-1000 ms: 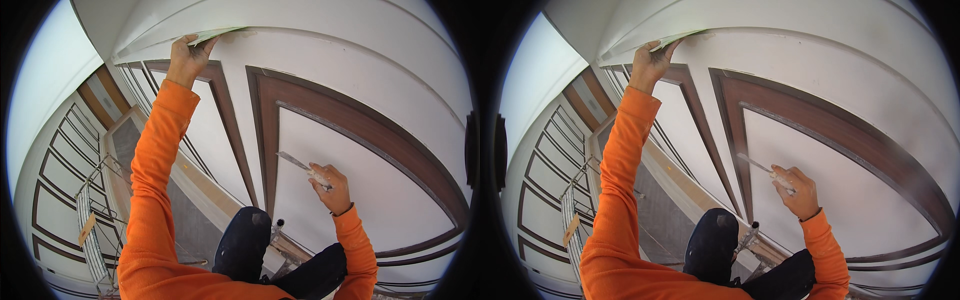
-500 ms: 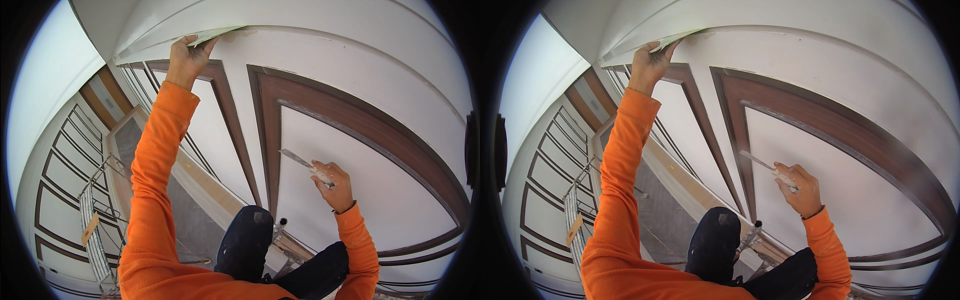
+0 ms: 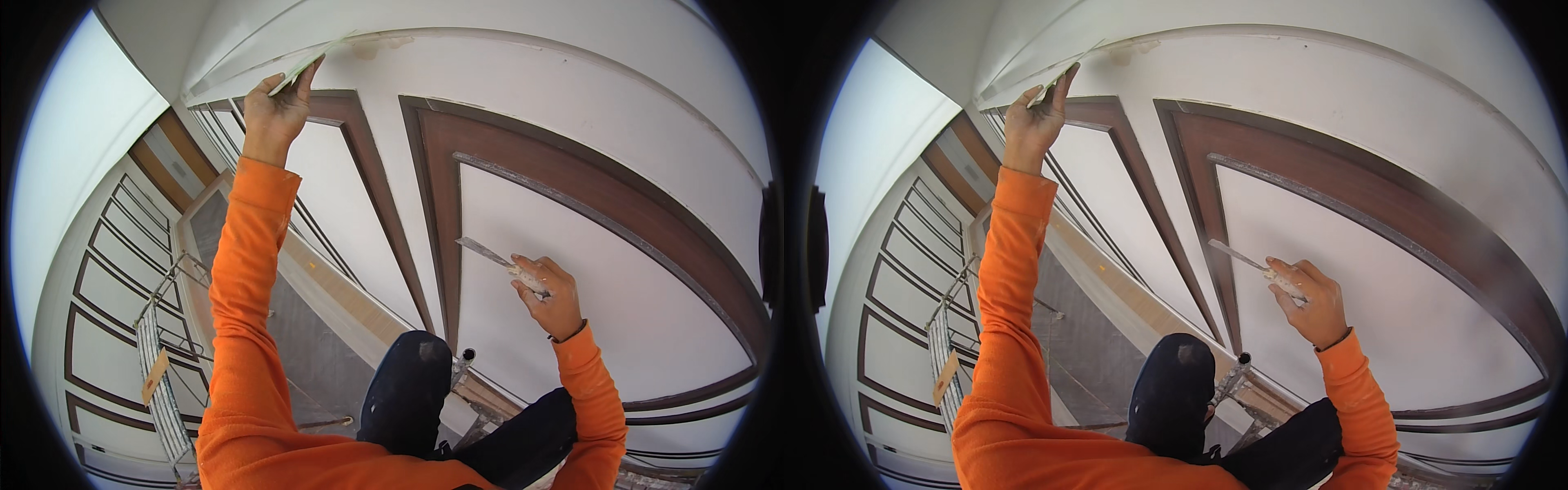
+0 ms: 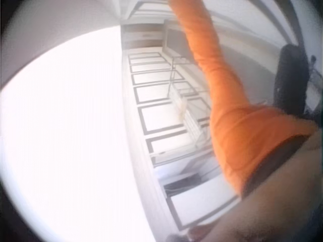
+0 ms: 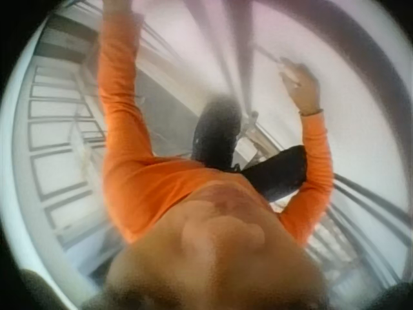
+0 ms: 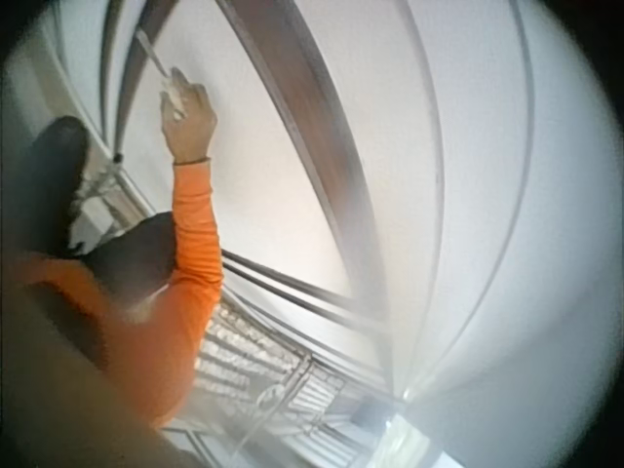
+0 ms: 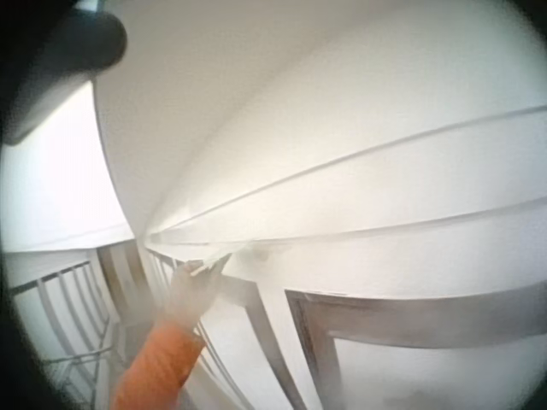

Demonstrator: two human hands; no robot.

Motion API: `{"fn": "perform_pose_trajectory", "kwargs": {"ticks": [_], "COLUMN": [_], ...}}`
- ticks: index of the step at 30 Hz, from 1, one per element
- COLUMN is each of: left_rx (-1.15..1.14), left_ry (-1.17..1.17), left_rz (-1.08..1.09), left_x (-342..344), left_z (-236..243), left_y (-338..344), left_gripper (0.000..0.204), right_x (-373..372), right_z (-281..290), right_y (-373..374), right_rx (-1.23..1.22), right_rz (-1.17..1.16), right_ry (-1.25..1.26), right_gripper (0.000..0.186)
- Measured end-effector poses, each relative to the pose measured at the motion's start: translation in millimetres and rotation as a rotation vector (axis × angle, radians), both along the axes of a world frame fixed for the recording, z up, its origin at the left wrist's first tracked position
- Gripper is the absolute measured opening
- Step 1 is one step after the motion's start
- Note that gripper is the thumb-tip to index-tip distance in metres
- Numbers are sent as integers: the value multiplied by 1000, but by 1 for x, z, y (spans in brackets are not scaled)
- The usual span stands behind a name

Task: The person stands on a scaffold and uses a putty knife to apply white plaster to a ceiling. They repeatedly scoop plaster from a green plastic sheet held in their left hand and spread it onto the ceiling surface with their right hand.

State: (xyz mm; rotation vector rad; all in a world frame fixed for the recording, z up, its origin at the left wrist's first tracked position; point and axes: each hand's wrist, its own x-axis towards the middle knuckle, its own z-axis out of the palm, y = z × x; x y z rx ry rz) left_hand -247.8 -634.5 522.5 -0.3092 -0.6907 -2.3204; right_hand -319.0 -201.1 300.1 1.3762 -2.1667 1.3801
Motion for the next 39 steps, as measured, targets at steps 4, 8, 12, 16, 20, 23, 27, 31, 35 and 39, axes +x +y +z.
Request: {"fn": "perform_pose_trajectory", "kwargs": {"ticks": [4, 8, 12, 16, 20, 23, 27, 31, 35, 39], "left_rx": [-18, -347, -1048, -1875, -2088, -2083, -2034, -2045, -2036, -2024], "left_ry": [-38, -146, -197, -88, -54, -68, -117, -79, -74, -98], "left_rz": [145, 665, 1188, 1477, 1465, 1422, 1356, 1348, 1352, 1352], "left_x": [14, 34, 42, 38, 22, 12, 6, 4, 0, -3], "left_z": [1, -3, -5, -4, -2, 3, 4, 4, 6, 7], "left_y": [9, 33, 35, 27, 12, 7, 3, 6, 9, 9], "left_gripper": [40, 34, 24, 54, 70, 68, 65, 64, 64, 63], "right_x": [2, 0, 1, 4, 5, 7, 7, 5, 6, 5], "right_z": [3, 4, 3, 4, 4, 5, 6, 5, 4, 4], "right_y": [-1, 1, 0, 0, 0, 1, 3, 3, 0, -1], "right_rx": [-12, -10, 8, 20, 11, 14, 26, 19, 6, 2], "right_rz": [7, 7, 3, 5, 7, 2, -11, -12, 5, 12], "right_ry": [21, 31, 33, 0, 6, 14, 33, 41, 36, 28], "right_gripper": [42, 42, 42, 41, 41, 41, 41, 41, 41, 41]}}
